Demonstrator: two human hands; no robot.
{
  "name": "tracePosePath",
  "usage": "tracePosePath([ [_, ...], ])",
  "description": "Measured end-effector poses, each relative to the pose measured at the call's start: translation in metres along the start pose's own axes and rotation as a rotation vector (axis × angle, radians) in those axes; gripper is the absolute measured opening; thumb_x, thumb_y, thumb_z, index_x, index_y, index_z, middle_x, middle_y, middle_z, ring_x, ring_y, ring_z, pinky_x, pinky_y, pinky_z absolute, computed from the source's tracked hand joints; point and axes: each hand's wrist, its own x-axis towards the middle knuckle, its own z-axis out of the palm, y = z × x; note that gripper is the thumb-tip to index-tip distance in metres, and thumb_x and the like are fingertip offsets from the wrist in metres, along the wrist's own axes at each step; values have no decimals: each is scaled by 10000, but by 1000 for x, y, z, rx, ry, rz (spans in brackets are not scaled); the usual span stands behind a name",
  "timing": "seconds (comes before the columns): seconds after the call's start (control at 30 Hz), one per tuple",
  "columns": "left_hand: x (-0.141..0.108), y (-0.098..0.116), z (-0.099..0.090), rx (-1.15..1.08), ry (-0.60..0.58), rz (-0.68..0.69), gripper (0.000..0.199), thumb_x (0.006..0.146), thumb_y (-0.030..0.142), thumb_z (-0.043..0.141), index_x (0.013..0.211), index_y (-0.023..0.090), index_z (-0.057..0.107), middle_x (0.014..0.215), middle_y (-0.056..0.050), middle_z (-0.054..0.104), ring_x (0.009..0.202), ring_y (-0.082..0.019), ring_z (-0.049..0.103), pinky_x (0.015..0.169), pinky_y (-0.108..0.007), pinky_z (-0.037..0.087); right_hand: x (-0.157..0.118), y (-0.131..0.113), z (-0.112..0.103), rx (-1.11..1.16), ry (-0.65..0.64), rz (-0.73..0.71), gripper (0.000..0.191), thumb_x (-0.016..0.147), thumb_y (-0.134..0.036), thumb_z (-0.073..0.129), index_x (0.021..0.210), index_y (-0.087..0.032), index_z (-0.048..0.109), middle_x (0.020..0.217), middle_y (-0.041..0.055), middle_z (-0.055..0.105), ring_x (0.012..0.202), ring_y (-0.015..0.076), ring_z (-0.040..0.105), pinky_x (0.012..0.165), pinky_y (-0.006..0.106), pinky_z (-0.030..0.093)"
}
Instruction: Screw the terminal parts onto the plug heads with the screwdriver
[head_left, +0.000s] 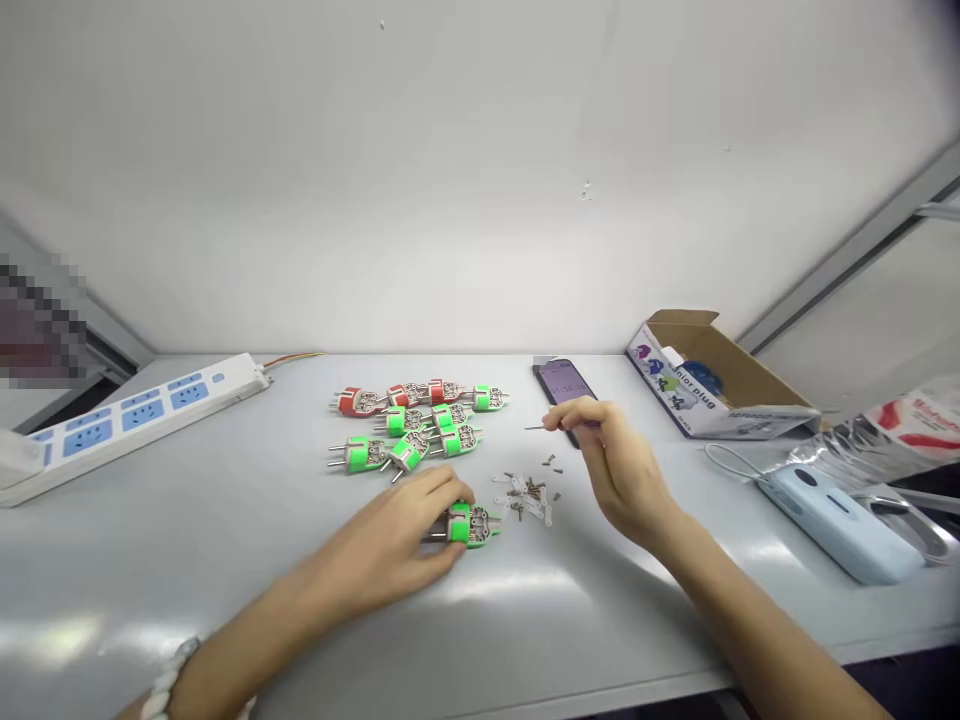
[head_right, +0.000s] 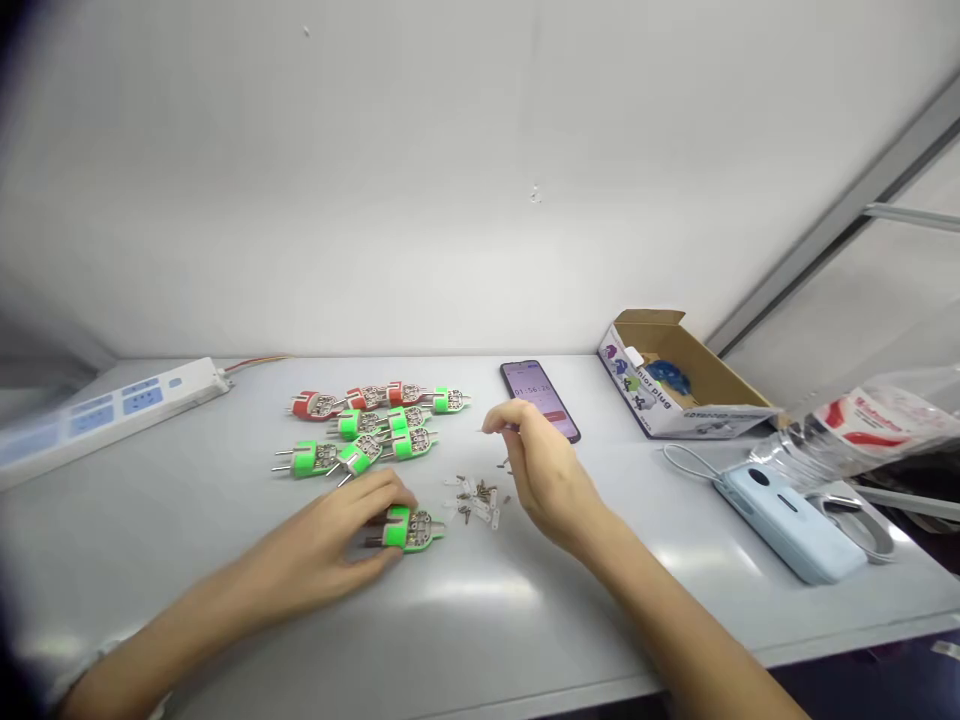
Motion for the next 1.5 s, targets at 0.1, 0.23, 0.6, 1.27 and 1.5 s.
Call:
tracePosePath([
  [0.1, 1, 1, 1, 11, -8, 4, 143, 876, 186, 553, 1011, 226, 579, 1007, -29, 602, 921, -230, 590, 733, -308, 451, -1, -4, 5, -161, -141, -79, 253, 1017, -56, 319, 1077, -239, 483, 932, 41, 593, 780, 174, 577, 661, 284, 486],
  [0.23, 1, 2, 1, 30, -17, 3, 132, 888, 212, 540, 1015, 233, 572, 994, -38, 601, 900, -238, 590, 723, -327, 455, -3, -9, 17, -363, -235, -264, 318, 989, -23, 297, 1092, -214, 529, 853, 45, 563, 730, 195, 519, 594, 287, 418],
  [0.6, 0, 6, 4, 102, 17, 8, 66, 863, 179, 541, 916, 217, 543, 920, -30, 581, 850, -233, 563, 692, -329, 417, -9, 17, 52, -518, -347, -269, 263, 947, -54, 568, 720, -187, 579, 698, 4, 564, 580, 146, 420, 544, 306, 233],
  [1.27, 0, 4, 3, 74, 24, 17, 78, 836, 170, 542, 873, 227, 503, 896, -17, 568, 846, -229, 560, 681, -315, 401, -9, 6, 46, -336, -326, -217, 169, 915, -62, 502, 830, -198, 555, 735, 1, 611, 568, 127, 487, 555, 263, 292],
  [1.5, 2, -1, -1, -9, 8, 25, 138, 818, 169, 574, 943, 224, 560, 929, -13, 596, 858, -215, 571, 705, -297, 423, -14, -11, 37, -169, -305, -259, 167, 871, -61, 484, 857, -222, 524, 676, -23, 608, 549, 126, 508, 550, 258, 345],
])
